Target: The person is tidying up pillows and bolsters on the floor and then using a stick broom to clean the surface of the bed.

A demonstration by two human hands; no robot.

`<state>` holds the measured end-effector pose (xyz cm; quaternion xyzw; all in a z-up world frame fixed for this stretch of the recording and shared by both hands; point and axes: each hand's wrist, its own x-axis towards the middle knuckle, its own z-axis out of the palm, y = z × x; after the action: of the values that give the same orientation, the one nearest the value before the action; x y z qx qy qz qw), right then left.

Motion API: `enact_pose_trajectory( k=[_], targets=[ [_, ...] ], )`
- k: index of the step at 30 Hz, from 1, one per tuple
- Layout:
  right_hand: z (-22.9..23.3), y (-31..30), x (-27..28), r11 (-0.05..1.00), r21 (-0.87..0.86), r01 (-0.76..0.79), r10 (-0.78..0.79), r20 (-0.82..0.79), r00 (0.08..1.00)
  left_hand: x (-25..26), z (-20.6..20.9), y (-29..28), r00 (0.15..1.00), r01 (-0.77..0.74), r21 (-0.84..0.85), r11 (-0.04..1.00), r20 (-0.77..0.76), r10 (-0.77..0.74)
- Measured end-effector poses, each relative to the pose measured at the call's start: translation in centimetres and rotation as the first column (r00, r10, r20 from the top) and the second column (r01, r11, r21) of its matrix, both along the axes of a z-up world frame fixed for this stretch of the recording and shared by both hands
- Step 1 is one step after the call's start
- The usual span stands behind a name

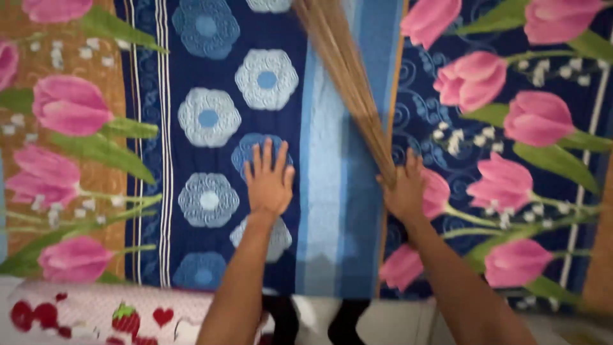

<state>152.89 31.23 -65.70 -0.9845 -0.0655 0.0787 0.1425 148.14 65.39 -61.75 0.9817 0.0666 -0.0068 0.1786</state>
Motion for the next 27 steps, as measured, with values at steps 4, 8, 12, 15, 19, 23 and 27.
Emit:
enact_pose_trajectory(
  k=[4,8,12,15,19,23,27],
  targets=[
    [-0.4,-0.2,1.1,0.99,-0.139,0.022,-0.028,-0.043,0.999,2.1,-4.0,1.8,0.995,0.032,0.063,0.997,-0.092,-0.026],
    [1.1,-1.5,0.4,0.997,-0.069,0.041,-0.044,-0.044,0.998,3.1,-2.1,3.9,0.967,-0.019,-0.033,0.999,-0.254,0.01],
    [4.5,-1.5,2.9,0.932,0.063,0.356,-0.342,-0.163,0.925,8.2,0.3,7.3,0.845,-0.457,0.046,0.888,-0.288,0.45],
    [5.2,1.7,5.0,0.895,0.131,0.427,-0.43,-0.005,0.903,5.7,0.1,12.4,0.857,-0.509,0.008,0.86,-0.087,0.508],
    [1.6,13.3,0.2,0.978,0.123,-0.168,0.139,0.214,0.967,-0.3,-0.9,11.9,0.87,-0.485,-0.135,0.864,0.023,0.492],
    [-6.5,14.7,-5.2,0.906,0.21,-0.368,0.325,0.212,0.921,-5.4,0.2,6.7,0.884,-0.445,-0.243,0.862,0.031,0.466],
    [-4.1,9.6,-6.5,0.672,0.518,0.528,-0.263,-0.5,0.825,-8.9,2.3,3.1,0.923,-0.372,-0.061,0.926,-0.129,0.363]
  ],
)
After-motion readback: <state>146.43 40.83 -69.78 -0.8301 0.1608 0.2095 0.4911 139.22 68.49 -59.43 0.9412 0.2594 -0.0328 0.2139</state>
